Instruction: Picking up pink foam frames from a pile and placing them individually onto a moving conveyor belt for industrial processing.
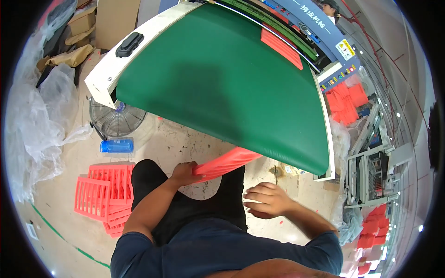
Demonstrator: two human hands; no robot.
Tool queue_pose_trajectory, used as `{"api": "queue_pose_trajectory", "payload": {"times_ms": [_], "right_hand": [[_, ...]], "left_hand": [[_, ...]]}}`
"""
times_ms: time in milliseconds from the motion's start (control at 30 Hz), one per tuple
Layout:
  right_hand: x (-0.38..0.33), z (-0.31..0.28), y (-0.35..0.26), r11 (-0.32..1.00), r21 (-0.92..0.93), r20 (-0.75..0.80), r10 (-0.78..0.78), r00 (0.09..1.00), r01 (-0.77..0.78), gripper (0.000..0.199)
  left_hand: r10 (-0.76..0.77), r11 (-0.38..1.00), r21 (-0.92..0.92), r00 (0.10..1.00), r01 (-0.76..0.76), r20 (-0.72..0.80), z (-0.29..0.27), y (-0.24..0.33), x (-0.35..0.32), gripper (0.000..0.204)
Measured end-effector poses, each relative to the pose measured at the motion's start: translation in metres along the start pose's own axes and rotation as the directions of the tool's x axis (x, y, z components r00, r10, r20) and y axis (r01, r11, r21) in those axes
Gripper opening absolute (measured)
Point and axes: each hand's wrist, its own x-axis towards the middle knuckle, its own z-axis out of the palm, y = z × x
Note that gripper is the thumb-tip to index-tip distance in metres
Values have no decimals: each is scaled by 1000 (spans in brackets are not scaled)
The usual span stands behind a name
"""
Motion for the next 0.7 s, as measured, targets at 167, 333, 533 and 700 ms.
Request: {"api": "queue_pose_trajectory", "payload": {"times_ms": [167, 333, 533, 700], "right_hand": [[-51, 81, -21, 773, -41, -218, 612, 761, -633, 62], [-78, 112, -43, 655, 43, -496, 669, 553, -754, 73], [-91, 99, -46, 636, 229, -222, 771, 597, -737, 78], [-95, 124, -53, 313, 696, 288, 702, 651, -646, 89]], "left_hand": [[397, 913, 137, 913, -383, -97, 12, 11, -24, 55], [512, 816, 296, 859, -496, 29, 20, 17, -40, 52], [581, 761, 357, 814, -542, -4, 11, 17, -57, 49], [587, 753, 393, 808, -527, -41, 9, 21, -63, 47]]}}
